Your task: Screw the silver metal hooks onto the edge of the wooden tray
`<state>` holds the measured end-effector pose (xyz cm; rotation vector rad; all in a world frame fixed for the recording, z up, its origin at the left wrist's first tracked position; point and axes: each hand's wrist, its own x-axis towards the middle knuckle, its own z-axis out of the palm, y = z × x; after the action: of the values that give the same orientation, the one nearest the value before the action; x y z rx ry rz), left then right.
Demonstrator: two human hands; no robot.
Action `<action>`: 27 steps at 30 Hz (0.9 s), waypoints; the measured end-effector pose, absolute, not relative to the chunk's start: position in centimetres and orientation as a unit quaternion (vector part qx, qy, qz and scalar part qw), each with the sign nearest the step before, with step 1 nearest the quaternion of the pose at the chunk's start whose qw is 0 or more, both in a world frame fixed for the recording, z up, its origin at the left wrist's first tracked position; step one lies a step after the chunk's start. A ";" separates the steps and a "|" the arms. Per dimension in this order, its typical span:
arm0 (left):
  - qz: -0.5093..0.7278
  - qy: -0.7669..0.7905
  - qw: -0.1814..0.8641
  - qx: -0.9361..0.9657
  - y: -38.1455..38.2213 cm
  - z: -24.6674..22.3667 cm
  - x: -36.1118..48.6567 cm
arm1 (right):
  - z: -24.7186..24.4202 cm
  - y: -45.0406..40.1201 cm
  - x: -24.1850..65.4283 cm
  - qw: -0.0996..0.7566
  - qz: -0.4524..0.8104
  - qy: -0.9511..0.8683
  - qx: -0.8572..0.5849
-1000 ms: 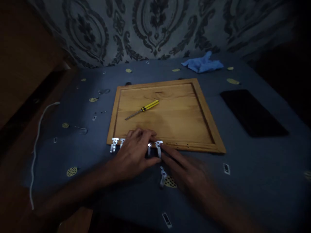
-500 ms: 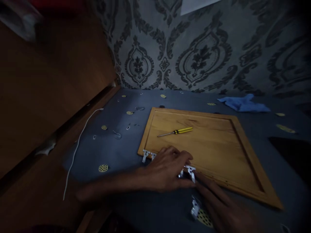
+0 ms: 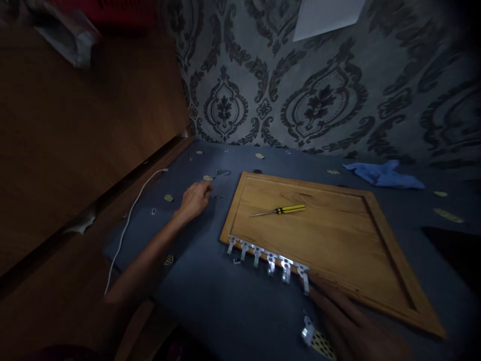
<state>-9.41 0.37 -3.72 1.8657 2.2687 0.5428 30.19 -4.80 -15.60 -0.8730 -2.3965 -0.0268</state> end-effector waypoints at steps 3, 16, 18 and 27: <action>0.147 0.783 0.054 0.602 1.2 -4.6 -11.5 | -15.1 -4.6 30.6 0.286 -0.007 -0.901 -0.325; 0.068 0.799 0.013 0.597 0.7 -4.9 -10.9 | -13.6 -4.7 30.4 0.260 0.007 -0.918 -0.300; 0.063 0.798 0.009 0.599 0.5 -4.8 -10.8 | -13.0 -4.9 29.8 0.270 -0.007 -0.913 -0.306; 0.086 0.777 0.008 0.624 0.0 -4.4 -10.7 | -10.3 -6.6 27.7 0.234 0.017 -0.909 -0.345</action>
<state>-10.73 0.05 -4.35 1.9511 2.4274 0.2673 27.74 -6.58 -10.28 -0.9483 -2.4950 0.0475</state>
